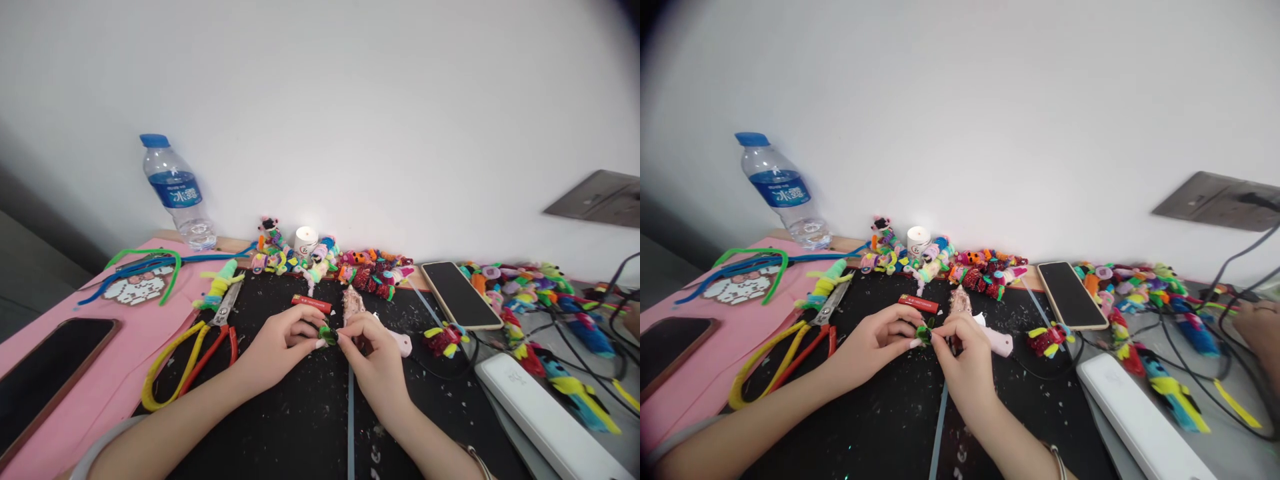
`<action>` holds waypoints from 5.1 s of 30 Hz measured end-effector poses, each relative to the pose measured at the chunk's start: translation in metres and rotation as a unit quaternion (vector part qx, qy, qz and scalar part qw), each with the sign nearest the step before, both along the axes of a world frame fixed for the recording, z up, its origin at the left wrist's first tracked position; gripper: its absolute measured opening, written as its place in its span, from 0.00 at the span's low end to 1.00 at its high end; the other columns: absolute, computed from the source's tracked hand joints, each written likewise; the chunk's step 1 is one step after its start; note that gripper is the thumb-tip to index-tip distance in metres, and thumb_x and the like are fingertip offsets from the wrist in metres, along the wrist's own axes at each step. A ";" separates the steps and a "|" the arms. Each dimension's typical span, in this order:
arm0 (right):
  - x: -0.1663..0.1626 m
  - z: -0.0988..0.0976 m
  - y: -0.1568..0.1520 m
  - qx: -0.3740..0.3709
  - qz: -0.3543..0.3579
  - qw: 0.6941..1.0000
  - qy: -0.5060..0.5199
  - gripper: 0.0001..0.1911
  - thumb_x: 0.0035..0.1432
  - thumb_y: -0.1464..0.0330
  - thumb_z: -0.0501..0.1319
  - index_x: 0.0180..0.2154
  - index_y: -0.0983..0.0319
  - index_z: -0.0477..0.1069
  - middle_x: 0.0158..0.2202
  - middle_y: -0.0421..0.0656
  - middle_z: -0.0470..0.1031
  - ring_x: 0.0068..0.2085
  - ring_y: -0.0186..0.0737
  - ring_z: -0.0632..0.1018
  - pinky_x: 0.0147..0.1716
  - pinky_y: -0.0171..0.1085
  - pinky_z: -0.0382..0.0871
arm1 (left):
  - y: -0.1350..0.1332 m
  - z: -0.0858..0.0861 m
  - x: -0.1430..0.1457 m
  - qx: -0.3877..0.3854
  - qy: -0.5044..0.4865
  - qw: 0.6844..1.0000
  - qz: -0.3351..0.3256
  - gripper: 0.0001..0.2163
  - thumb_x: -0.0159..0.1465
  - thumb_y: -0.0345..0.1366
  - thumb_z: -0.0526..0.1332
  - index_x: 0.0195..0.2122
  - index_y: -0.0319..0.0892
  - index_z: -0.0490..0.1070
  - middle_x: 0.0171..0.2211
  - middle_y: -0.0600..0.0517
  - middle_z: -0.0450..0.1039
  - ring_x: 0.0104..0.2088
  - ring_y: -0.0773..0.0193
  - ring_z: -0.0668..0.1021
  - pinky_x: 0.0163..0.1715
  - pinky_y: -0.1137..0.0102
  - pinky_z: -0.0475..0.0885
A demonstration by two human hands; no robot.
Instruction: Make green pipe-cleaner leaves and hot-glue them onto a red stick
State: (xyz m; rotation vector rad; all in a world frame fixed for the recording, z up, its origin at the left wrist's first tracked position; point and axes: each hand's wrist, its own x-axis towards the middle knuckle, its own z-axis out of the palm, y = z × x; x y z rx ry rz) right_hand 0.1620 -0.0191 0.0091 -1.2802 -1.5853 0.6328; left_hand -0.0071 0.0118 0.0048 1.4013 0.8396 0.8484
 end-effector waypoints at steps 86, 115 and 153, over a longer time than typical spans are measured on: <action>0.006 0.004 -0.003 0.167 0.030 0.976 -0.138 0.11 0.54 0.78 0.59 0.39 0.62 0.71 0.35 0.45 0.70 0.37 0.39 0.72 0.37 0.38 0.67 | -0.004 0.003 -0.006 0.140 0.042 0.987 0.071 0.04 0.57 0.27 0.60 0.34 0.39 0.72 0.35 0.49 0.75 0.36 0.64 0.78 0.37 0.73 0.75; 0.005 0.009 -0.003 0.029 0.097 0.990 -0.096 0.13 0.61 0.73 0.51 0.44 0.57 0.70 0.38 0.42 0.74 0.39 0.40 0.73 0.39 0.39 0.65 | -0.001 0.004 -0.003 -0.054 -0.129 0.990 0.007 0.05 0.57 0.28 0.63 0.33 0.39 0.68 0.37 0.52 0.70 0.35 0.67 0.76 0.35 0.73 0.73; 0.000 0.004 -0.003 -0.076 0.086 0.993 0.015 0.14 0.55 0.74 0.55 0.42 0.61 0.73 0.27 0.41 0.73 0.31 0.39 0.75 0.29 0.37 0.70 | 0.003 0.008 -0.002 -0.090 -0.114 0.988 0.048 0.08 0.51 0.29 0.67 0.30 0.38 0.69 0.29 0.54 0.71 0.32 0.67 0.75 0.33 0.72 0.73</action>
